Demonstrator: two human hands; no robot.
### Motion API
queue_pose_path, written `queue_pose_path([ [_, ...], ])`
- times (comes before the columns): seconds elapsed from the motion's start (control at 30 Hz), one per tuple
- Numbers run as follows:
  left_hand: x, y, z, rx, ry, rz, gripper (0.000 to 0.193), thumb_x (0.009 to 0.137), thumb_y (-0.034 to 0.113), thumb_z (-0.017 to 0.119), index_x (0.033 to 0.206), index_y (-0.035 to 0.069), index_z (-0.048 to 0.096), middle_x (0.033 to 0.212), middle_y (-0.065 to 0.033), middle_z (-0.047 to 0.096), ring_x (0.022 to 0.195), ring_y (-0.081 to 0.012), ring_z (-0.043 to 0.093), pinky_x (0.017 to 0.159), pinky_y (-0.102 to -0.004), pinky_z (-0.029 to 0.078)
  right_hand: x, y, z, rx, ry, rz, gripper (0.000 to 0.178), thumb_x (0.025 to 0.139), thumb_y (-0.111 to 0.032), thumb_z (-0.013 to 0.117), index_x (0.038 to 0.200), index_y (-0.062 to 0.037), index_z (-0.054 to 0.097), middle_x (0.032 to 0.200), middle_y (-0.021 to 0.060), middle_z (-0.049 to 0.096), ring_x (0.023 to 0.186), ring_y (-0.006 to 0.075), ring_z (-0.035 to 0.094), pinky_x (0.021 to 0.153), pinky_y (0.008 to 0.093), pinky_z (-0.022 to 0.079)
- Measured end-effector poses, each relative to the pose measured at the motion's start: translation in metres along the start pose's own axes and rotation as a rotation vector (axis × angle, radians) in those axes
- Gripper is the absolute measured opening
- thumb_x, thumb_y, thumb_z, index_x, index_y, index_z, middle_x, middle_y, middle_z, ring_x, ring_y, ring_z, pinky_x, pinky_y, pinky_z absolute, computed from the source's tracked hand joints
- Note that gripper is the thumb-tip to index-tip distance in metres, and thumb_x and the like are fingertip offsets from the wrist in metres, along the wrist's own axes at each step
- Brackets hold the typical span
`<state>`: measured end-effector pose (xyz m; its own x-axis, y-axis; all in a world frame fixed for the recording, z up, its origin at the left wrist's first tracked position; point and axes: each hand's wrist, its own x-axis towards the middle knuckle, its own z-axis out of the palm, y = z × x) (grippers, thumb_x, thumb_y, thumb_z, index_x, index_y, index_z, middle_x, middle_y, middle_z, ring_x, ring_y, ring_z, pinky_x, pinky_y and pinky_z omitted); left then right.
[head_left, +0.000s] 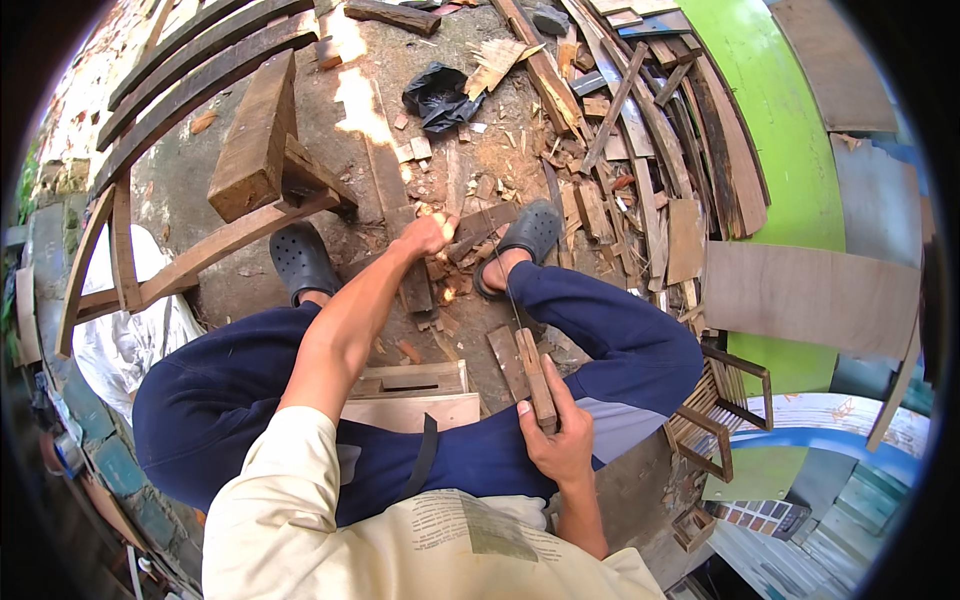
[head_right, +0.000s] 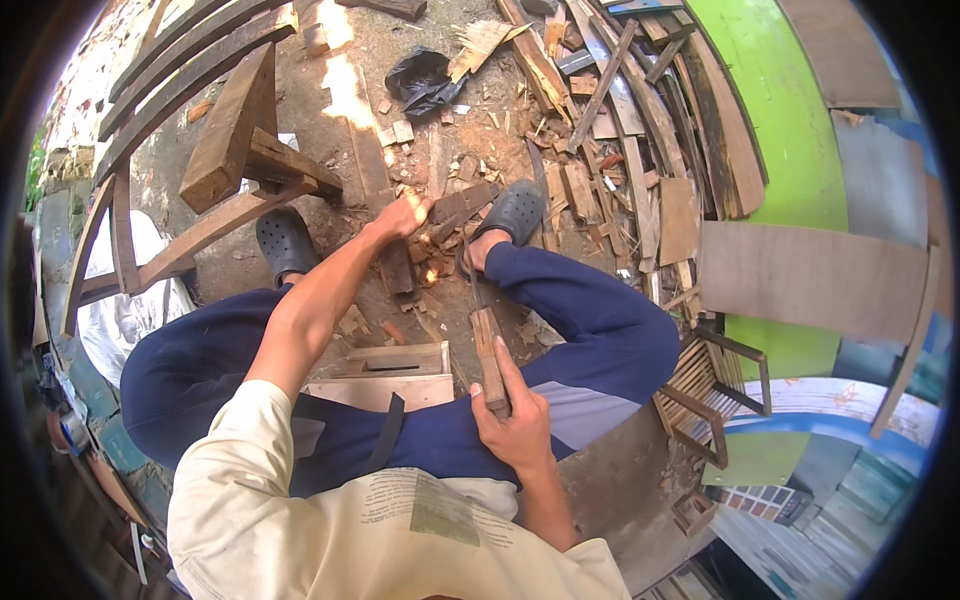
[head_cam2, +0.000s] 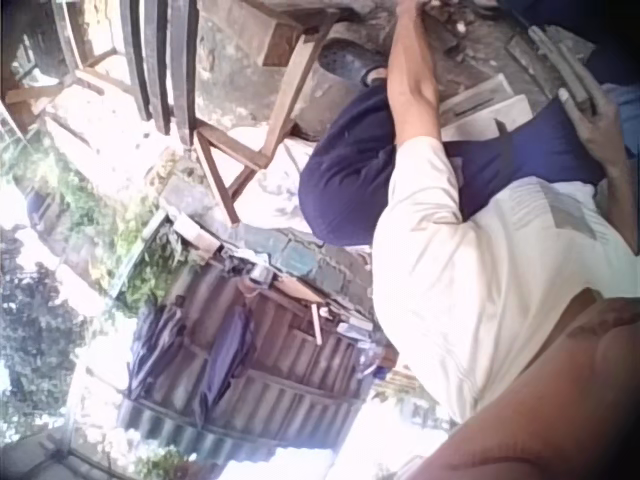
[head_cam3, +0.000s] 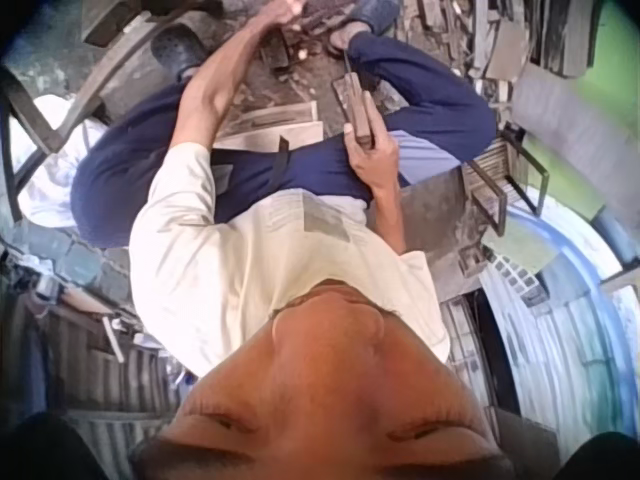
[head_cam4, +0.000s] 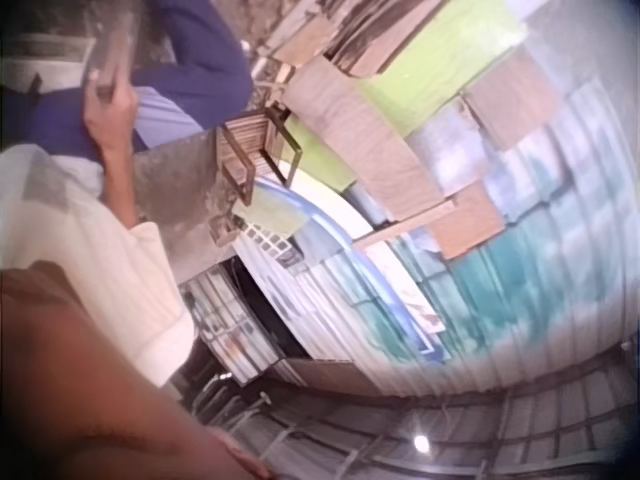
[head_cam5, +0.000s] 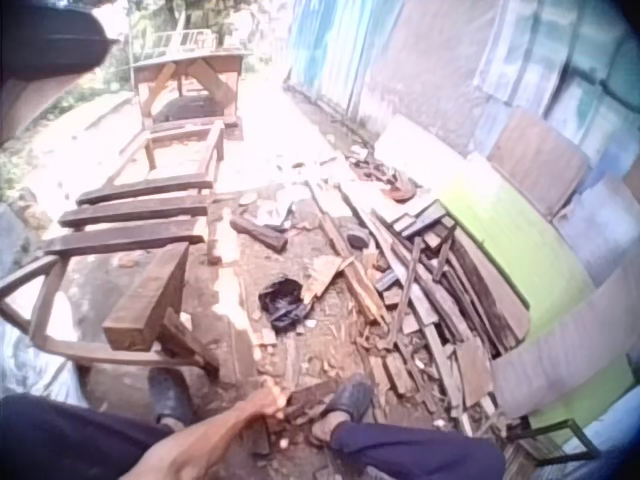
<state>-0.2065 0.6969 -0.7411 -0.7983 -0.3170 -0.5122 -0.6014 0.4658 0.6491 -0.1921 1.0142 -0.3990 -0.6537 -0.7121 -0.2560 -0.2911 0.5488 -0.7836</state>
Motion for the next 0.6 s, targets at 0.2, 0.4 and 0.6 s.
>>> queue_pose_path([
  [0.2, 0.013, 0.0, -0.002, -0.045, -0.101, -0.003, 0.062, 0.11, 0.046, 0.023, 0.121, -0.001, 0.062, 0.125, -0.0342, 0.064, 0.117, -0.051, 0.059, 0.107, -0.0542, 0.045, 0.005, 0.002, 0.025, -0.026, 0.034, -0.089, 0.061, 0.091, -0.005, 0.073, 0.147, 0.0098, 0.052, 0.113, 0.0284, 0.074, 0.086, 0.027, 0.077, 0.071, 0.0325, 0.058],
  [0.4, 0.003, 0.019, -0.013, -0.123, -0.114, -0.06, 0.068, 0.108, 0.053, 0.027, 0.133, 0.0, 0.062, 0.133, -0.0334, 0.062, 0.124, -0.0483, 0.059, 0.109, -0.0532, 0.045, 0.0, -0.005, 0.032, 0.022, 0.073, -0.001, 0.061, 0.091, -0.004, 0.073, 0.145, 0.0136, 0.051, 0.122, 0.0305, 0.072, 0.095, 0.0309, 0.079, 0.077, 0.0337, 0.061],
  [0.6, 0.001, 0.008, 0.002, -0.078, 0.056, -0.089, 0.062, 0.105, 0.049, 0.035, 0.125, -0.001, 0.065, 0.122, -0.0338, 0.067, 0.115, -0.0494, 0.064, 0.101, -0.0545, 0.05, 0.004, 0.001, 0.025, -0.032, 0.091, -0.047, 0.061, 0.092, -0.005, 0.074, 0.146, 0.0134, 0.051, 0.121, 0.029, 0.073, 0.09, 0.0281, 0.079, 0.074, 0.0324, 0.06],
])
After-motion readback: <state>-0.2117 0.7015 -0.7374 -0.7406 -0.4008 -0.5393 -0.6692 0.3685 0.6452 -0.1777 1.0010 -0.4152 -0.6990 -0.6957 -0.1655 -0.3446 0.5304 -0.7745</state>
